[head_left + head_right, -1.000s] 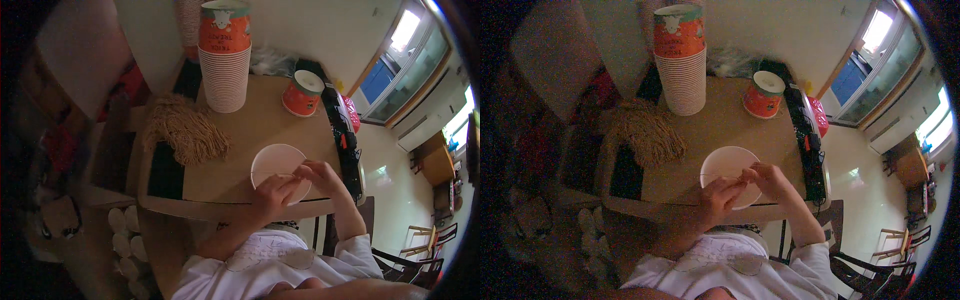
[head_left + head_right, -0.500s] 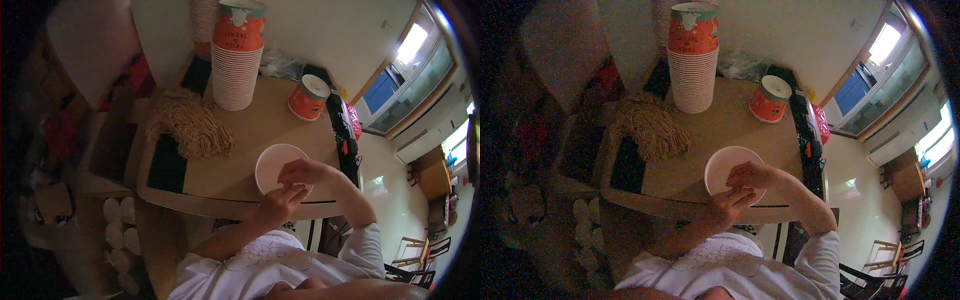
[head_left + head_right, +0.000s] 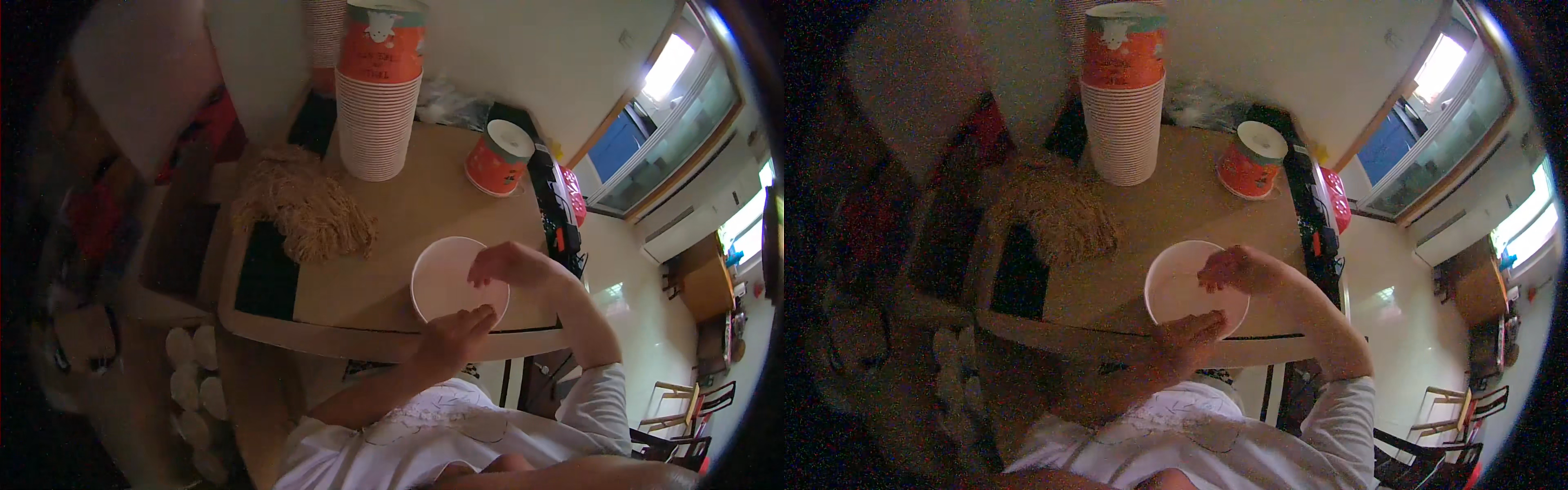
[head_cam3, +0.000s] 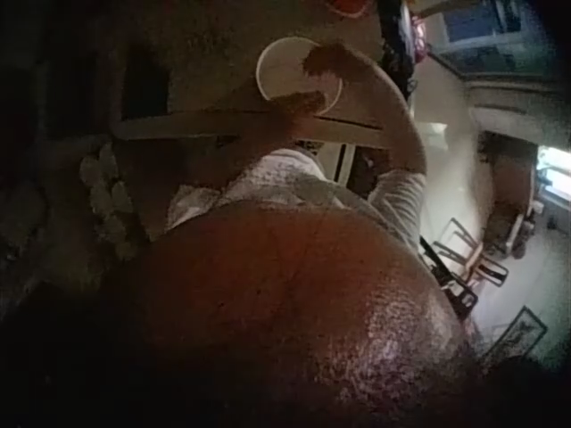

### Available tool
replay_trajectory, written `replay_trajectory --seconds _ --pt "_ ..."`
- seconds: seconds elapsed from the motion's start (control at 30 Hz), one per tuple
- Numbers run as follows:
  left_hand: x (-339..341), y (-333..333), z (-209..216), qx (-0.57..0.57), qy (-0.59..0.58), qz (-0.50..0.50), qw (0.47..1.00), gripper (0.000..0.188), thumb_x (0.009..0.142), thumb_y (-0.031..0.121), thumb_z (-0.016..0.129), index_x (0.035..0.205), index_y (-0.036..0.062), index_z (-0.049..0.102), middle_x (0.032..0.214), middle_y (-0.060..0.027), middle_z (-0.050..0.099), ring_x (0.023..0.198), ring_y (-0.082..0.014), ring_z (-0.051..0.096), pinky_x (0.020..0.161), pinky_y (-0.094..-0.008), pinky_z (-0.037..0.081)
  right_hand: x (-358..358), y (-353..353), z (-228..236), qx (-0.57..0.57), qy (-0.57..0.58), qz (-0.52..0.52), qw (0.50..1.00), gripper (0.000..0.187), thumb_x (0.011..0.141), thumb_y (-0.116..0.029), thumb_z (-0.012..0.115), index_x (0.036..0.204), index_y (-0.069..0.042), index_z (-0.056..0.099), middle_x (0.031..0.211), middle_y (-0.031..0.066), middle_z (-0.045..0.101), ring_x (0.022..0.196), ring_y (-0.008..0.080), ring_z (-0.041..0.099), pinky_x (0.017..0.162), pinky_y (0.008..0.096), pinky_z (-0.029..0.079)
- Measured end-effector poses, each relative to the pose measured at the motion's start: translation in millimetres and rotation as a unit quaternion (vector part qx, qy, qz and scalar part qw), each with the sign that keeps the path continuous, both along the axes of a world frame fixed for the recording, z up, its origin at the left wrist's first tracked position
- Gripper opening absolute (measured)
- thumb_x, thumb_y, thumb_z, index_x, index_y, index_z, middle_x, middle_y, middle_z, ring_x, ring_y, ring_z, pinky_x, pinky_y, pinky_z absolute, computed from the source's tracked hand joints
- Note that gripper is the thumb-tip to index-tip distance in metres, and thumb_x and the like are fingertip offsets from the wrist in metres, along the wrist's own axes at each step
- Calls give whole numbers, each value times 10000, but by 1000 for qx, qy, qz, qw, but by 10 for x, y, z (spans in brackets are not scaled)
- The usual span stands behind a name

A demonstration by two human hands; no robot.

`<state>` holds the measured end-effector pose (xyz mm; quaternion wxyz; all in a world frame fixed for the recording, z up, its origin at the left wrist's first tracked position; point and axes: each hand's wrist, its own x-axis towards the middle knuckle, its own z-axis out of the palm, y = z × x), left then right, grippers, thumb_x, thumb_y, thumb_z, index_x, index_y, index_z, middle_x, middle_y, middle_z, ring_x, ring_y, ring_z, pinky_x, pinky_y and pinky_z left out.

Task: Attaching handle strings to printed paper buckets at a workstation.

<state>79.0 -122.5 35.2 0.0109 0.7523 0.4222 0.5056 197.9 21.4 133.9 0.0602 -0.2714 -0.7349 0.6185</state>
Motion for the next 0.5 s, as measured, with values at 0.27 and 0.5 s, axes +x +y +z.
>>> replay_trajectory --seconds 0.27,0.5 --pt "-85 -5 258 -33 42 -17 998 473 677 99 570 1145 34 539 945 -84 542 704 -202 592 582 -331 510 93 52 -126 228 -12 288 930 228 879 -192 517 918 -6 642 836 65 649 799 139 595 737 288 475" --pt "-49 -9 252 -23 -18 4 1000 431 666 81 600 1093 24 574 978 -77 566 667 -209 600 585 -326 520 81 19 -87 55 -94 178 978 171 851 -132 544 899 0 640 848 65 637 787 145 577 760 271 460"
